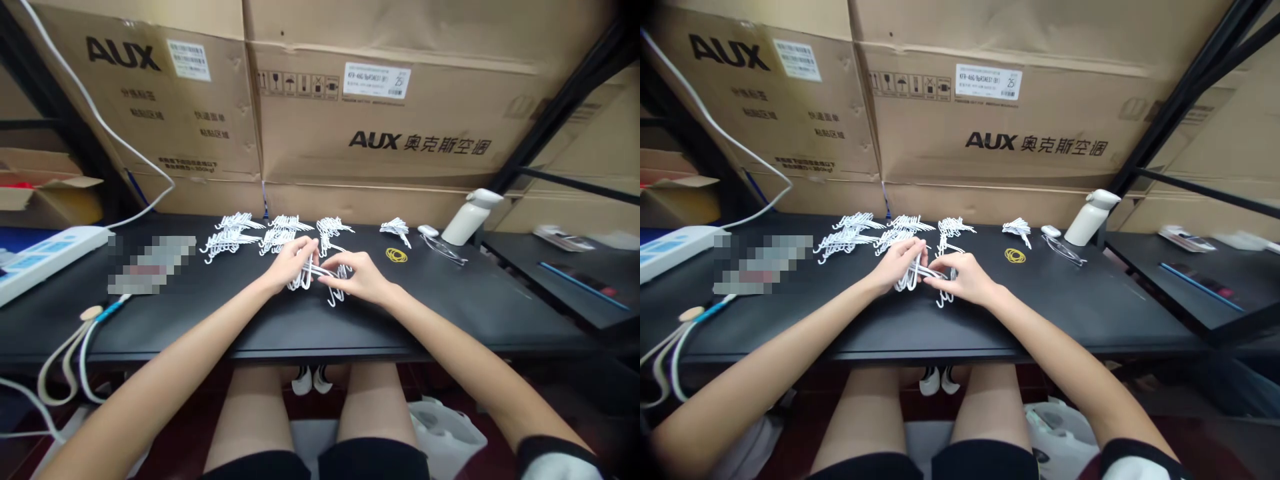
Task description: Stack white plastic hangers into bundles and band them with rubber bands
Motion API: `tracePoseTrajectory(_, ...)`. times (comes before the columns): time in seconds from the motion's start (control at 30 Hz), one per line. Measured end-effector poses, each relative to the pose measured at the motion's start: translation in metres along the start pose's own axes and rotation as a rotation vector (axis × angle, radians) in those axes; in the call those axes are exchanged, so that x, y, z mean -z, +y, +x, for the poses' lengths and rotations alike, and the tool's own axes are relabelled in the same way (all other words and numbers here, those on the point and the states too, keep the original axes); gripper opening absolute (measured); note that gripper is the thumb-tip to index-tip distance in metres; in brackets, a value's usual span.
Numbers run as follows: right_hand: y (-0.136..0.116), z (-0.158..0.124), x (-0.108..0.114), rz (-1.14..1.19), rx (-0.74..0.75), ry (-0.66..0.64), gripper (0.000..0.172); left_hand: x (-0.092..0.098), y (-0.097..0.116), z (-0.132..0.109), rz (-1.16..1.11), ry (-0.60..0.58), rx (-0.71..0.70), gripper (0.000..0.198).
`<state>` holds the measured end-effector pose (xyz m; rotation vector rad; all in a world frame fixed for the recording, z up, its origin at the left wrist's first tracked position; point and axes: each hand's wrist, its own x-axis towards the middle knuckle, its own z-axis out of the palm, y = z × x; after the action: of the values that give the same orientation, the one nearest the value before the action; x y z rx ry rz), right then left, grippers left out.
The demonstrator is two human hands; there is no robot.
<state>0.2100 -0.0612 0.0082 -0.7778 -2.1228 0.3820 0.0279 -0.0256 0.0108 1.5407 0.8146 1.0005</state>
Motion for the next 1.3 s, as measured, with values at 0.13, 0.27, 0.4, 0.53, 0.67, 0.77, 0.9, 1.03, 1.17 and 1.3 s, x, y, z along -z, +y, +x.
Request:
tracePoseTrajectory(0.13, -0.001, 0.0, -0.008, -0.022, 0.004, 0.049, 0.014, -0.002, 0.001, -0.001, 0.031, 0.008, -0.08, 0.033)
tracePoseTrajectory(0.27, -0.003, 0.0, -0.009, 0.098, -0.093, 0.066, 0.015, -0.005, 0.002, -0.001, 0.059, 0.024, -0.111, 0.031)
tracePoseTrajectory(0.4, 0.003, -0.001, -0.015, 0.192, -0.205, 0.107, 0.011, -0.005, -0.001, -0.001, 0.141, 0.052, -0.138, 0.029)
tracePoseTrajectory(0.53, 0.012, -0.003, -0.021, 0.291, -0.267, 0.138, 0.012, -0.003, -0.004, 0.0, 0.207, 0.081, -0.144, 0.029)
tracePoseTrajectory(0.67, 0.011, -0.002, -0.021, 0.28, -0.262, 0.145, 0.013, -0.004, -0.005, 0.001, 0.15, 0.101, -0.145, 0.03)
tracePoseTrajectory(0.77, 0.005, -0.002, -0.021, 0.255, -0.245, 0.125, 0.017, -0.004, -0.005, 0.002, 0.061, 0.111, -0.129, 0.033)
tracePoseTrajectory(0.9, 0.0, -0.003, -0.022, 0.264, -0.195, 0.146, 0.018, -0.005, -0.005, 0.003, 0.01, 0.11, -0.103, 0.037)
tracePoseTrajectory(1.03, 0.0, -0.002, -0.023, 0.143, -0.076, 0.194, 0.015, -0.007, -0.006, 0.003, -0.071, 0.126, -0.059, 0.036)
tracePoseTrajectory(1.17, 0.0, -0.001, -0.022, 0.049, 0.01, 0.211, 0.011, -0.007, -0.005, 0.005, -0.148, 0.11, 0.007, 0.036)
tracePoseTrajectory(1.3, 0.0, -0.001, -0.019, 0.05, -0.011, 0.224, 0.01, -0.004, 0.002, 0.005, -0.345, 0.062, 0.115, 0.043)
